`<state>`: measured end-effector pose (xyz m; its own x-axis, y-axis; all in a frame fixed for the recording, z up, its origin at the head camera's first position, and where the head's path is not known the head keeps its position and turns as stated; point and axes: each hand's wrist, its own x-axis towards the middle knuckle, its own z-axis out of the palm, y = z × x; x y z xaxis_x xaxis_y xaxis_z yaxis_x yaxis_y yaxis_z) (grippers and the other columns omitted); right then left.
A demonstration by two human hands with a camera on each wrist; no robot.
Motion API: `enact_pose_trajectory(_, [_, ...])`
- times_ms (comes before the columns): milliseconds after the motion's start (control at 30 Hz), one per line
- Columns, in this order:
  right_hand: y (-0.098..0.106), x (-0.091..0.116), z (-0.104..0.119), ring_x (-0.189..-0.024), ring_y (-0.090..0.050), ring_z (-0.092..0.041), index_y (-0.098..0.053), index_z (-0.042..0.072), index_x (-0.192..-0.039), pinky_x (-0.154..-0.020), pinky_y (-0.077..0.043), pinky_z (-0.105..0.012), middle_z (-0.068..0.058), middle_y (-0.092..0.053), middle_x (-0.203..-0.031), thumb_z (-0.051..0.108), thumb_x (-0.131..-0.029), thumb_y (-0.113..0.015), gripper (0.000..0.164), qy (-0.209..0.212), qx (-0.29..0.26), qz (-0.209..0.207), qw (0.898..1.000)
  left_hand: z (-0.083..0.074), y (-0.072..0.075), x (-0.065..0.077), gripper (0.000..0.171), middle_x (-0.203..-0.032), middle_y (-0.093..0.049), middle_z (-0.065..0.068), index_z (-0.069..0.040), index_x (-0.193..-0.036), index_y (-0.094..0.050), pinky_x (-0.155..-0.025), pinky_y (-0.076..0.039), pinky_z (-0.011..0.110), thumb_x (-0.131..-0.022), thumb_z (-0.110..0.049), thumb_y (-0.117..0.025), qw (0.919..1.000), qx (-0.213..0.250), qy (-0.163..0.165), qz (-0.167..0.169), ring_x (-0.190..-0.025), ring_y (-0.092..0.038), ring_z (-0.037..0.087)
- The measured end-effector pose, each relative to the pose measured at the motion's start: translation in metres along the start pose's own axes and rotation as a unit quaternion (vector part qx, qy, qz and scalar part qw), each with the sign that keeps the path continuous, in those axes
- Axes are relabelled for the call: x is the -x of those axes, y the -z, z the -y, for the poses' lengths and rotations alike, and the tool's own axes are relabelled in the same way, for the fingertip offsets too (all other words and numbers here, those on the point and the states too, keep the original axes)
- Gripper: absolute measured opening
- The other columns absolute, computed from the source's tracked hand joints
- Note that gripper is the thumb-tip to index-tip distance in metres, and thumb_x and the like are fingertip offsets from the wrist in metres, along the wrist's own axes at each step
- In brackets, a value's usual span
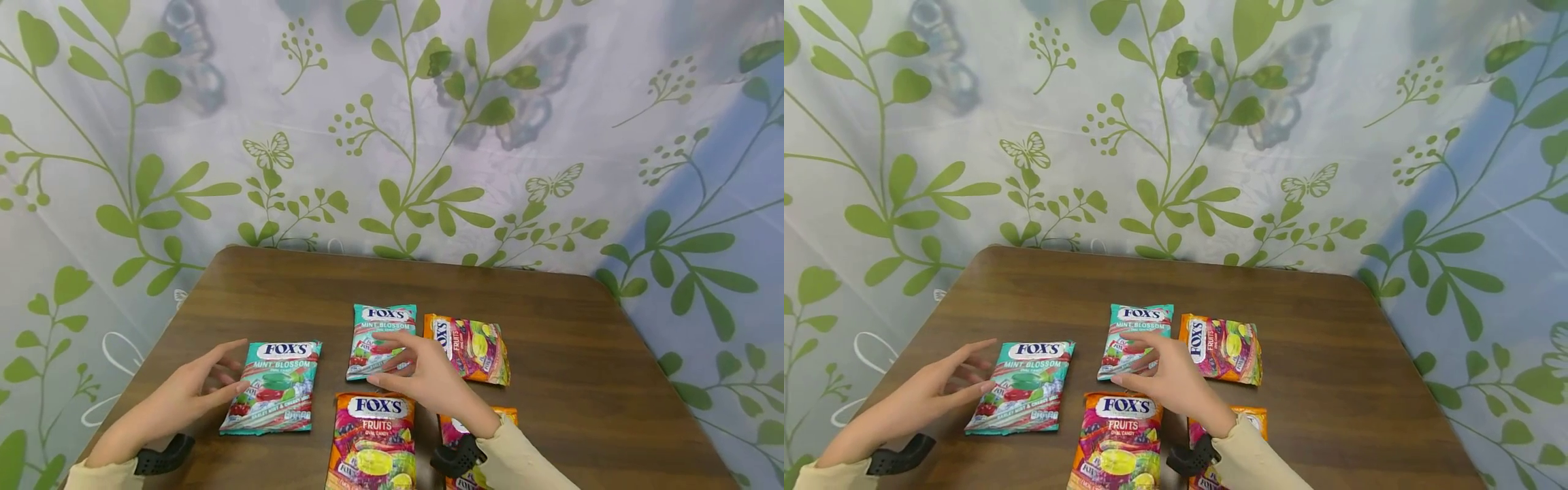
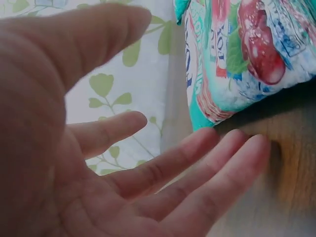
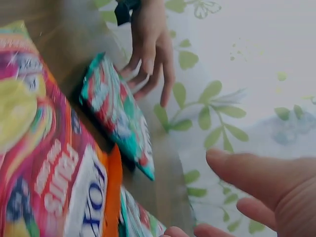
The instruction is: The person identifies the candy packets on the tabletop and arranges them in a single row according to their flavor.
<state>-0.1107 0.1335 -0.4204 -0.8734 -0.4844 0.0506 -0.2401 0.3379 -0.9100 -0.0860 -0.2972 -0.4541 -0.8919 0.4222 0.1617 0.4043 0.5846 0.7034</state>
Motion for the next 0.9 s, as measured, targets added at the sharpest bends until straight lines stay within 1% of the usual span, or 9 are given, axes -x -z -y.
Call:
enact_pose_trajectory(133, [-0.015,-0.009,0.004,-0.101,-0.078,-0.022,-0.064,0.021,-0.154,-0.089,-0.063,-0.035,-0.021,-0.07,-0.135,0.021,-0.099,-0.086,0.059,0.003,-0.008,0.004,1.0,0.003,0.002,0.0,0.067,-0.121,-0.069,0.011,0.002,-0.159,-0.043,-0.074,-0.061,0.029,-0.103,-0.011,-0.078,0.9995,0.023,0.014,0.016,-0.097,-0.068,0.005])
enact_pose_trajectory(267, [-0.029,-0.018,0.007,-0.097,-0.077,-0.018,-0.066,0.017,-0.151,-0.085,-0.062,-0.032,-0.018,-0.073,-0.131,0.023,-0.098,-0.087,0.057,-0.001,0.004,0.014,1.0,0.004,0.002,-0.001,0.066,-0.119,-0.068,0.01,0.001,-0.158,-0.044,-0.074,-0.06,0.029,-0.103,-0.012,-0.078,0.9987,0.038,0.024,0.024,-0.096,-0.067,0.006])
enact_pose_trajectory(333, [-0.036,-0.022,0.01,-0.094,-0.076,-0.015,-0.067,0.017,-0.149,-0.081,-0.062,-0.031,-0.017,-0.074,-0.128,0.024,-0.098,-0.087,0.056,-0.014,0.002,0.023,1.0,0.004,0.001,-0.001,0.064,-0.116,-0.067,0.008,0.001,-0.157,-0.045,-0.073,-0.059,0.028,-0.103,-0.011,-0.078,0.9988,0.033,0.027,0.027,-0.093,-0.066,0.005])
enact_pose_trajectory(433, [-0.046,-0.025,0.015,-0.091,-0.076,-0.013,-0.069,0.018,-0.148,-0.077,-0.061,-0.03,-0.017,-0.074,-0.124,0.023,-0.097,-0.088,0.055,-0.03,-0.008,0.035,0.999,0.004,0.0,-0.001,0.062,-0.109,-0.065,0.003,0.004,-0.155,-0.047,-0.071,-0.057,0.027,-0.103,-0.009,-0.078,0.999,0.023,0.02,0.032,-0.088,-0.063,0.005])
enact_pose_trajectory(533, [-0.056,-0.029,0.019,-0.087,-0.077,-0.014,-0.069,0.017,-0.147,-0.072,-0.061,-0.029,-0.018,-0.073,-0.124,0.02,-0.096,-0.089,0.055,-0.038,-0.021,0.043,0.998,0.003,0.0,-0.001,0.06,-0.105,-0.063,0.001,0.005,-0.153,-0.048,-0.071,-0.056,0.027,-0.103,-0.012,-0.078,0.9984,0.02,0.029,0.045,-0.086,-0.062,0.005])
enact_pose_trajectory(667, [-0.069,-0.036,0.019,-0.083,-0.077,-0.012,-0.067,0.01,-0.147,-0.069,-0.061,-0.028,-0.021,-0.072,-0.125,0.017,-0.094,-0.09,0.058,-0.044,-0.036,0.052,0.997,-0.001,0.001,-0.003,0.061,-0.109,-0.066,0.004,0.003,-0.153,-0.05,-0.075,-0.058,0.027,-0.105,-0.023,-0.078,0.9954,0.03,0.068,0.06,-0.09,-0.064,0.006])
enact_pose_trajectory(733, [-0.075,-0.039,0.018,-0.082,-0.077,-0.011,-0.066,0.008,-0.147,-0.069,-0.061,-0.027,-0.022,-0.072,-0.126,0.015,-0.093,-0.09,0.06,-0.05,-0.041,0.057,0.996,-0.001,0.0,-0.005,0.061,-0.113,-0.067,0.006,0.003,-0.152,-0.051,-0.076,-0.058,0.028,-0.105,-0.025,-0.078,0.9946,0.033,0.079,0.059,-0.092,-0.065,0.006])
enact_pose_trajectory(833, [-0.083,-0.044,0.016,-0.079,-0.075,-0.009,-0.067,0.007,-0.146,-0.069,-0.061,-0.026,-0.022,-0.072,-0.126,0.013,-0.092,-0.091,0.06,-0.055,-0.04,0.06,0.996,-0.001,-0.002,-0.006,0.058,-0.118,-0.066,0.01,0.003,-0.149,-0.053,-0.076,-0.059,0.029,-0.104,-0.023,-0.079,0.9945,0.044,0.074,0.058,-0.093,-0.065,0.008])
enact_pose_trajectory(900, [-0.089,-0.046,0.016,-0.076,-0.077,-0.011,-0.066,0.006,-0.147,-0.069,-0.061,-0.027,-0.021,-0.072,-0.124,0.012,-0.092,-0.091,0.061,-0.068,-0.051,0.065,0.994,0.0,-0.003,-0.007,0.056,-0.12,-0.065,0.012,0.003,-0.146,-0.055,-0.075,-0.06,0.029,-0.103,-0.02,-0.08,0.9948,0.052,0.063,0.061,-0.092,-0.065,0.008])
